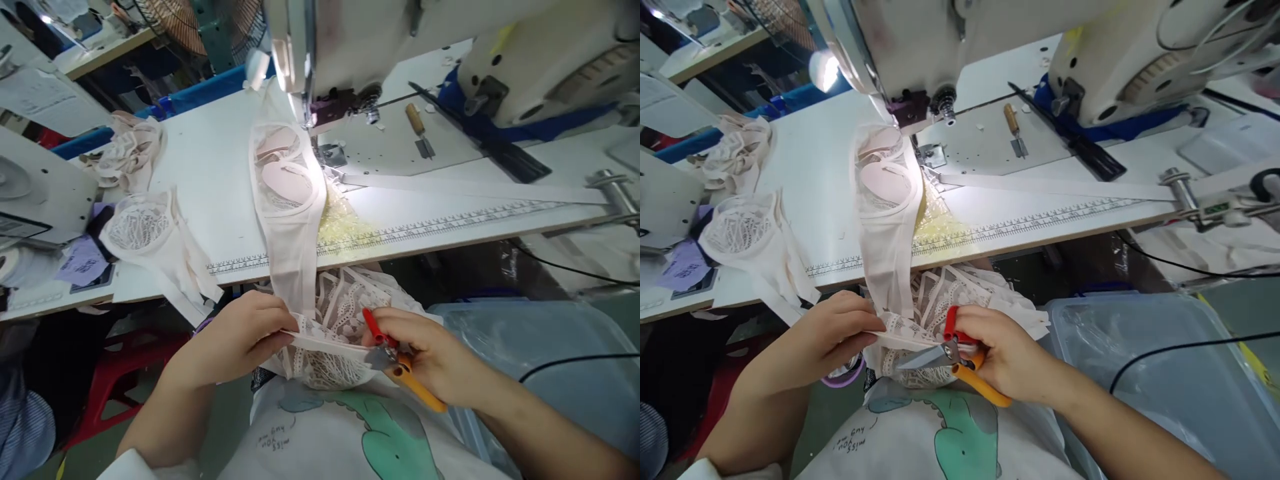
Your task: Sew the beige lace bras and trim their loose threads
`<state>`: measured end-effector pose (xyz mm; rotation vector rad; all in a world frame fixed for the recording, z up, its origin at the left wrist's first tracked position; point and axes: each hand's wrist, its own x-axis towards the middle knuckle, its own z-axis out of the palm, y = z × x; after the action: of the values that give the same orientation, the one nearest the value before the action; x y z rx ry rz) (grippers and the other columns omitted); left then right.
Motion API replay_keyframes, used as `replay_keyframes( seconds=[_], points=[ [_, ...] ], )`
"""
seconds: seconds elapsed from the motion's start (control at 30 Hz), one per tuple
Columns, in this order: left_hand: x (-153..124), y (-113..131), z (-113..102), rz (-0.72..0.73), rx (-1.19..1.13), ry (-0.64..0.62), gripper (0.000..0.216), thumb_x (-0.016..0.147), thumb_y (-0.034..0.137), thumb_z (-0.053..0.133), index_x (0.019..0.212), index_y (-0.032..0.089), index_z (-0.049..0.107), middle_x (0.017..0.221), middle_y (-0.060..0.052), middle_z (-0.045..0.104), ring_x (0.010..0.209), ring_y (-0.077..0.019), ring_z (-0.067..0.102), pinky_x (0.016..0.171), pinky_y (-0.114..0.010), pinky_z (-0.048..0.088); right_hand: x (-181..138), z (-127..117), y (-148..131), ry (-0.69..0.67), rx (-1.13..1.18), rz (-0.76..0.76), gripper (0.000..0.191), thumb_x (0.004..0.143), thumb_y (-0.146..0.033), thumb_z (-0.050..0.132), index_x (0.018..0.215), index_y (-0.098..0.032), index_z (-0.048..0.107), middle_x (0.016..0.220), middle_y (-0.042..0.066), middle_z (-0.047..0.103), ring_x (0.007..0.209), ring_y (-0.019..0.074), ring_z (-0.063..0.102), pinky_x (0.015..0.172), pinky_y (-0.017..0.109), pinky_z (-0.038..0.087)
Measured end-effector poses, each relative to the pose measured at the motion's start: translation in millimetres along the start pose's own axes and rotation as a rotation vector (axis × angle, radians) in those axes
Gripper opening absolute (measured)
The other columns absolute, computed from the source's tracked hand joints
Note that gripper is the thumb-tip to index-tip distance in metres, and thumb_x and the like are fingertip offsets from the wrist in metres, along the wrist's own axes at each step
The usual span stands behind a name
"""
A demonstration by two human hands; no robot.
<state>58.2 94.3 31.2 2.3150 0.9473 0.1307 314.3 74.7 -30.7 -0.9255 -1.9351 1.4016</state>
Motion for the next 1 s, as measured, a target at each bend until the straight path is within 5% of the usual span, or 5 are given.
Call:
replay_keyframes(
  seconds=[0.4, 0.57, 0.7, 0.83, 1.0],
  points=[
    [8, 18, 30, -0.215, -0.541, 0.397, 0.003, 0.078, 0.018, 0.053, 0.08, 0.016, 0.055, 0.08, -0.006, 0.064, 0.075, -0.0158, 0.061, 0.067, -0.026, 0.05, -29, 5, 34, -0.074, 0.046, 0.119, 0.004, 0.082, -0.023, 0.053, 0.079, -0.024, 0.051, 0.076, 0.002, 0.053, 0.067, 0.0196, 0.054, 0.057, 0.031, 0.044],
    [29, 31, 59, -0.121, -0.435, 0.626, 0.023, 0.081, 0.016, 0.046, 0.104, 0.017, 0.046, 0.08, -0.003, 0.06, 0.066, -0.0126, 0.056, 0.06, -0.023, 0.05, -41, 1, 43, -0.061, -0.035, 0.17, 0.011, 0.081, -0.028, 0.055, 0.075, -0.023, 0.047, 0.074, 0.001, 0.048, 0.069, 0.0205, 0.05, 0.061, 0.035, 0.045],
    [43, 35, 71, 0.032, -0.212, 0.628, 0.035, 0.088, 0.015, 0.036, 0.123, 0.017, 0.032, 0.083, -0.005, 0.062, 0.07, -0.0158, 0.06, 0.063, -0.027, 0.051, -43, -8, 41, -0.041, -0.033, 0.194, 0.012, 0.08, -0.029, 0.059, 0.074, -0.02, 0.052, 0.075, 0.002, 0.052, 0.073, 0.0196, 0.053, 0.067, 0.034, 0.049],
    [50, 40, 76, 0.164, 0.011, 0.666, 0.043, 0.09, 0.015, 0.033, 0.131, 0.015, 0.02, 0.09, -0.008, 0.063, 0.075, -0.0194, 0.061, 0.063, -0.031, 0.051, -37, -20, 28, 0.188, 0.043, 0.108, 0.014, 0.078, -0.03, 0.063, 0.09, -0.022, 0.06, 0.088, 0.006, 0.062, 0.081, 0.0219, 0.06, 0.07, 0.033, 0.052],
    [53, 45, 80, 0.156, 0.115, 0.624, 0.05, 0.089, 0.012, 0.035, 0.135, 0.013, 0.015, 0.089, -0.009, 0.064, 0.072, -0.0214, 0.061, 0.062, -0.035, 0.052, -17, -27, 3, 0.295, -0.028, 0.044, 0.017, 0.075, -0.029, 0.067, 0.091, -0.025, 0.062, 0.086, 0.005, 0.066, 0.077, 0.022, 0.063, 0.066, 0.033, 0.054]
  ],
)
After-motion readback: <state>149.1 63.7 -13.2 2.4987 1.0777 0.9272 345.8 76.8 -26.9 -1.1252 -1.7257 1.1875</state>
